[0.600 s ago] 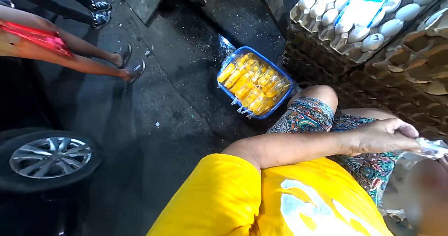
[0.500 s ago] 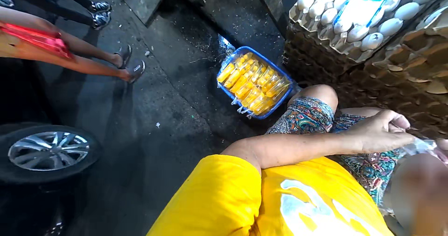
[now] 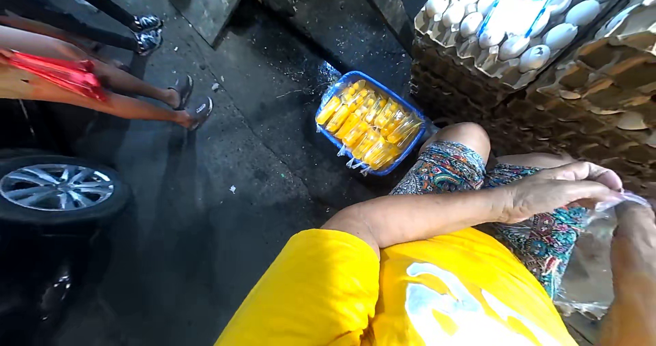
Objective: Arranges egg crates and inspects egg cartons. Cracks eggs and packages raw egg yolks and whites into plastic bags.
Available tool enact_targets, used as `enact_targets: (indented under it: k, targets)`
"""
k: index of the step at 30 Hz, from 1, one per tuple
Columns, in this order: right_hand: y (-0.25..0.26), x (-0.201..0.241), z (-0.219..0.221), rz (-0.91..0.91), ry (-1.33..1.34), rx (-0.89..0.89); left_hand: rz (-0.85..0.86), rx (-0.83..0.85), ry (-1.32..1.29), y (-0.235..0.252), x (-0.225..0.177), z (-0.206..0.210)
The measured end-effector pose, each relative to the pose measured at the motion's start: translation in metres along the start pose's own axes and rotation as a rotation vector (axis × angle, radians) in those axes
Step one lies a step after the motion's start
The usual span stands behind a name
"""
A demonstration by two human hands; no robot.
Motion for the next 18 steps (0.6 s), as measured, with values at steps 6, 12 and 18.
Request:
enact_targets:
  k: [6, 12, 18]
  targets:
    - [0.008, 0.013, 0.022, -0.026, 0.159, 0.131, 0.004, -0.094, 0.102, 0.004, -0.001, -0.019]
    - [0.008, 0.009, 0.037, 0.17, 0.554, 0.189, 0.155, -0.273, 0.423, 0.008, -0.018, -0.041]
    - [0.006, 0.01, 0.048, 0.37, 0.682, 0.341, 0.29, -0.225, 0.527, 0.013, -0.044, -0.049]
Point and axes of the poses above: each hand's wrist, its own y-axis towards the middle knuckle, its own z-axis out of the palm, x = y × z, the point moved 9 cm from there along y, towards the middle knuckle, and after that the axes turned 7 degrees about z, right-handed, at the moved point
